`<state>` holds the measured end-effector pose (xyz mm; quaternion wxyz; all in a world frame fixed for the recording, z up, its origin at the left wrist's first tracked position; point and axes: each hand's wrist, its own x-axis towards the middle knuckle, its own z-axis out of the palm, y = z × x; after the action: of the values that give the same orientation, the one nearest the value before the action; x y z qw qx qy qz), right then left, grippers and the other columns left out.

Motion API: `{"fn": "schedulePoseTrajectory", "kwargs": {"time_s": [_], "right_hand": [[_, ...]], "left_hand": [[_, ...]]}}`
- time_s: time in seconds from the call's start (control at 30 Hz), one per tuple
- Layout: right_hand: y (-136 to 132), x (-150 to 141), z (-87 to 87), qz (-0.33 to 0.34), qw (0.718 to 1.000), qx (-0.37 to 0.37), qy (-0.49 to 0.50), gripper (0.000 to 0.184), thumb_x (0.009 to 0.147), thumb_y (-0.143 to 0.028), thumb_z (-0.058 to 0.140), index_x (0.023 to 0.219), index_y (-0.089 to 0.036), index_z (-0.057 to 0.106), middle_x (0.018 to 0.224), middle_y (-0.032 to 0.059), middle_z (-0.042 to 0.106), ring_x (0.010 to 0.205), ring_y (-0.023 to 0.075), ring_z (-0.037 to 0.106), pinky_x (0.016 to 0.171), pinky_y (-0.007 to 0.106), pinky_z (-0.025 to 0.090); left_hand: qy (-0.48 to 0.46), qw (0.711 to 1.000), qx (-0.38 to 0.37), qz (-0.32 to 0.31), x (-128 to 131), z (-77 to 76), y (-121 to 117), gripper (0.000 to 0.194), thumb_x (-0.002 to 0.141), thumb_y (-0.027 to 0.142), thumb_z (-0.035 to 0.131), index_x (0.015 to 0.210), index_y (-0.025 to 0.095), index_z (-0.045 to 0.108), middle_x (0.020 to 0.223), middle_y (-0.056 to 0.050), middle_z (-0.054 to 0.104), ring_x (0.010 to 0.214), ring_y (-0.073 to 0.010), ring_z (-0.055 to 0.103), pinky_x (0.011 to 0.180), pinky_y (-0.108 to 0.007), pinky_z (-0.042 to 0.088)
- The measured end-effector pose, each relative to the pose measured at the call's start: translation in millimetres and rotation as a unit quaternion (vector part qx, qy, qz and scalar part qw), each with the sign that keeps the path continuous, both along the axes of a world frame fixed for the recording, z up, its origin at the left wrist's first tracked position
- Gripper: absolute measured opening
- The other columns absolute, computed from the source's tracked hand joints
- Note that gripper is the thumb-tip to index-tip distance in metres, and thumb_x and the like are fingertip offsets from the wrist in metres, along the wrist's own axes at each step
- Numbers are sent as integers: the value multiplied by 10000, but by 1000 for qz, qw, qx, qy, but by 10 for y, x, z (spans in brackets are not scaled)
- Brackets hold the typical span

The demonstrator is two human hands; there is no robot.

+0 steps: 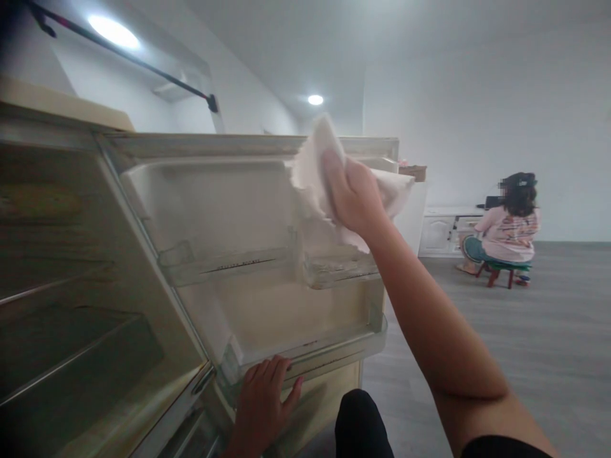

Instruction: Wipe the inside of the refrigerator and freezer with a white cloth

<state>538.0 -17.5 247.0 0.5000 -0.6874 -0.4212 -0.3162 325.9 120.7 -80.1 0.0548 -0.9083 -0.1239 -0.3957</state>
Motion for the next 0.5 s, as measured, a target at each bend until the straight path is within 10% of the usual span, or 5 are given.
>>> {"fn": "schedulePoseTrajectory", "kwargs": {"time_s": [0.2,0.5], "right_hand": [[113,-340,219,-71,961,-225,-142,517,1046,-538,332,975,-172,690,858,103,687,810,230,614,793,327,404],[71,-293,492,-16,959,-246,-136,522,1053,-477,317,898,-152,694,829,90,678,800,192,594,759,298,421]], "left_hand": [[-15,1000,13,-8,-38,-40,12,126,929,296,622,1028,218,615,943,-16,692,885,-218,629,871,-382,408],[-57,997,29,-36,-87,-3,21,110,931,290,592,1008,216,620,923,-19,713,853,-204,631,858,-369,409]]}}
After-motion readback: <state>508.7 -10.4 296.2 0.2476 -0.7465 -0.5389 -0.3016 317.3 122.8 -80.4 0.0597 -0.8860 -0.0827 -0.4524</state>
